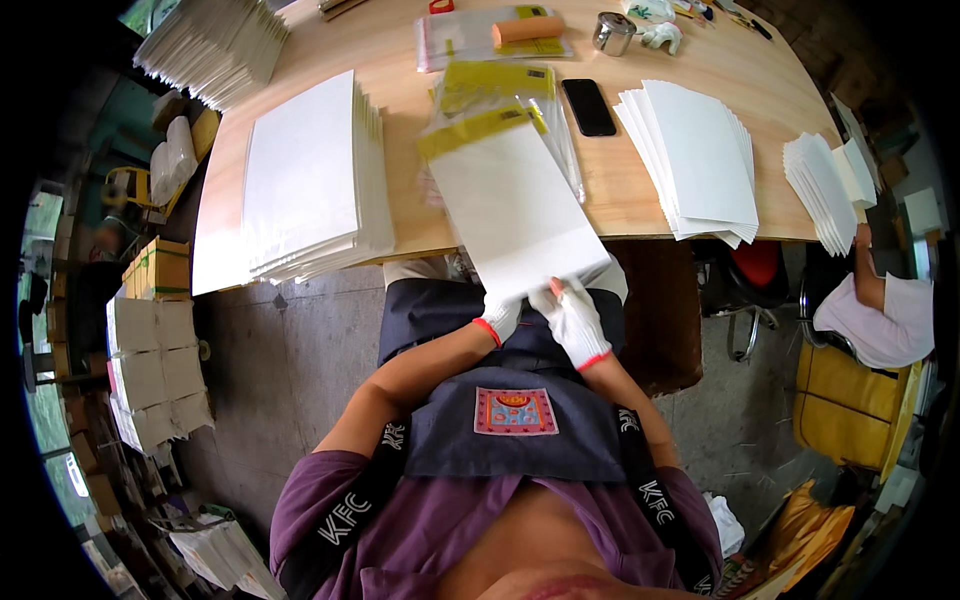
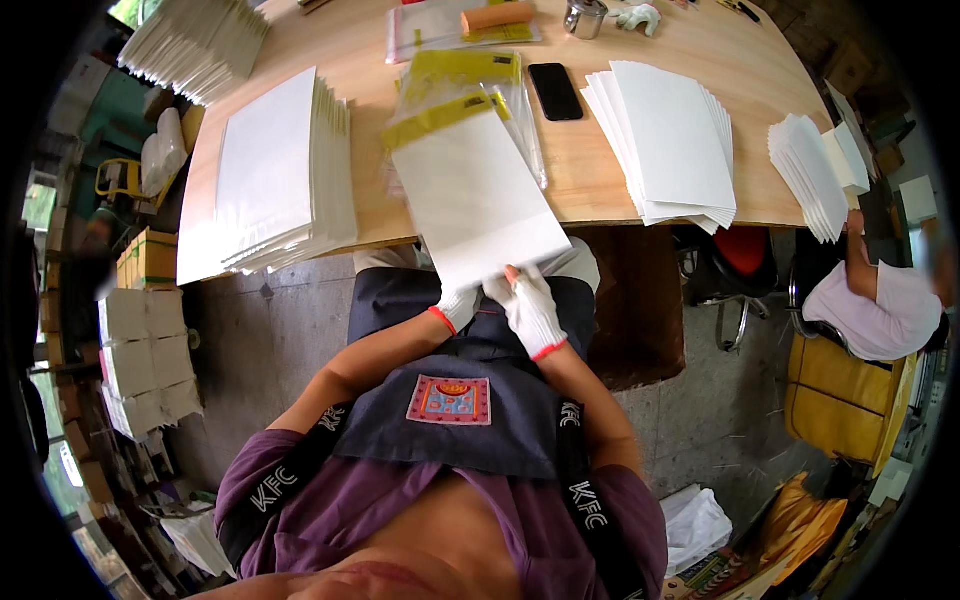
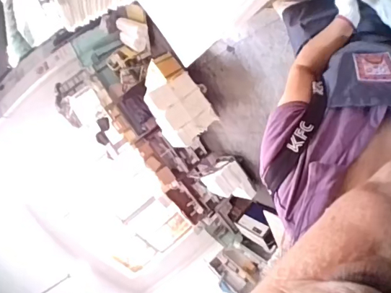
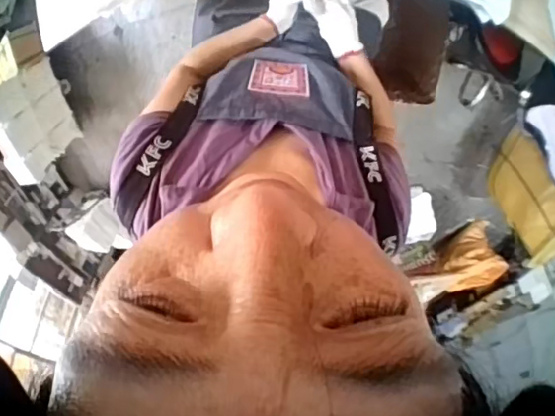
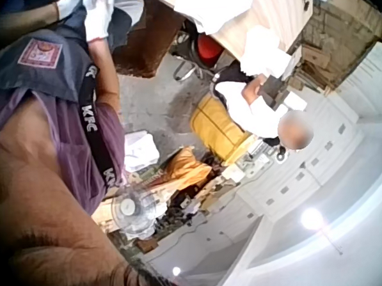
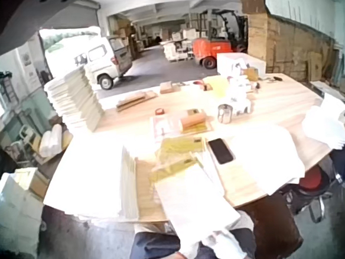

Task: The person repeatedly picks up white sheets of paper and inserts them into clear plastic sleeves. They then place the filled sleeves onto a stack on the table. The process is continuous and repetitive.

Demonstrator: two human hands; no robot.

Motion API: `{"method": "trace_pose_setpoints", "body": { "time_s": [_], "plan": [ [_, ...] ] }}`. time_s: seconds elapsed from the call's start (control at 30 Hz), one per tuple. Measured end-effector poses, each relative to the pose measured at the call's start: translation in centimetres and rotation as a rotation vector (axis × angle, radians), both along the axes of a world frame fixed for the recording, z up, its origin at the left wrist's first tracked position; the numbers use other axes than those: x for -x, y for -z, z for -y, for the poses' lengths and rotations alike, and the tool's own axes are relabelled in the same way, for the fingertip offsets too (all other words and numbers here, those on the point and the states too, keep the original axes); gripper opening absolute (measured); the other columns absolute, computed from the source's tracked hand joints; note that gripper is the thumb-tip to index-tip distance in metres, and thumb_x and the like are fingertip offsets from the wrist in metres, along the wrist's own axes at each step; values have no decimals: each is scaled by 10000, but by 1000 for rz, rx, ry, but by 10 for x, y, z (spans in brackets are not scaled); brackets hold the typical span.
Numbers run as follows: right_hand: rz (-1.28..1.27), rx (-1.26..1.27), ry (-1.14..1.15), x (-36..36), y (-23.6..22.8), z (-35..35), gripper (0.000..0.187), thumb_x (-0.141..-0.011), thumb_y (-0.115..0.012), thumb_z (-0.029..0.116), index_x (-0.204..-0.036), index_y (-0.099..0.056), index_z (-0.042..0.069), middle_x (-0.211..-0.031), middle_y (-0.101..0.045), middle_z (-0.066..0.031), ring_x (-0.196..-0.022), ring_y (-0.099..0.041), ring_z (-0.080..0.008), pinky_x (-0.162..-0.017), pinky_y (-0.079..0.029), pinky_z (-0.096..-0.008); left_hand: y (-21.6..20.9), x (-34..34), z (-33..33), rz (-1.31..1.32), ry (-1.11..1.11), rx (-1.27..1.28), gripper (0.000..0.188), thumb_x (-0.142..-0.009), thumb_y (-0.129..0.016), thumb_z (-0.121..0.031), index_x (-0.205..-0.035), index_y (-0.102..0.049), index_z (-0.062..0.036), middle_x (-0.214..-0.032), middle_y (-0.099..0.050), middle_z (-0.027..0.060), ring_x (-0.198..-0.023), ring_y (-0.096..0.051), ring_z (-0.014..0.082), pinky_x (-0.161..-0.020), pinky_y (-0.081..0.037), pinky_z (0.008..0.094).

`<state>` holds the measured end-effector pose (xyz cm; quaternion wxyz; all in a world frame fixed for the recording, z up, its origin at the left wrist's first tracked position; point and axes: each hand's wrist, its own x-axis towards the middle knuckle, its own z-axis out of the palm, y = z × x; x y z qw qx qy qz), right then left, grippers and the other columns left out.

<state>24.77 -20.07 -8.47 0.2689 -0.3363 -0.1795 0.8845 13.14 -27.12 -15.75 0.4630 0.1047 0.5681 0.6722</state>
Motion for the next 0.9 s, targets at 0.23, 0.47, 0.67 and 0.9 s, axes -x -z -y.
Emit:
{"method": "trace_pose_setpoints", "body": {
  "time_s": [0.23, 0.47, 0.67, 0.9],
  "plan": [
    [-21, -73, -319, 42, -15, 5, 399, -1003, -388, 124, -1384, -411, 11, -1082, -630, -162, -839, -684, -249, -771, -601, -350, -20, 40, 23, 580, -41, -139, 197, -959, -464, -136, -1079, -576, -26, -984, -637, 81, -831, -640, 221, -762, -547, 360],
    [495, -1305, -666, 73, -31, 1, 176, -937, -563, 200, -1049, -629, 81, -712, -654, -64, -576, -602, -148, -522, -452, -305, -50, 75, 77, 309, -133, 34, 240, -975, -550, -215, -1105, -565, -14, -998, -669, 116, -751, -666, 207, -661, -567, 317],
    [724, -2018, -773, 115, -12, 14, 131, -903, -553, 242, -967, -522, 132, -709, -669, -107, -679, -677, -327, -551, -514, -460, -40, 97, 82, 148, -28, 72, 236, -973, -554, -205, -1077, -589, 5, -966, -673, 122, -732, -681, 209, -666, -584, 327],
    [-114, -30, -584, 58, 10, -42, 161, -933, -543, 226, -941, -552, 65, -769, -629, -107, -628, -622, -242, -523, -506, -328, -53, 96, 83, 168, -140, 16, 227, -965, -561, -195, -1041, -607, 14, -924, -678, 93, -724, -681, 196, -658, -586, 315]
  ]
}}
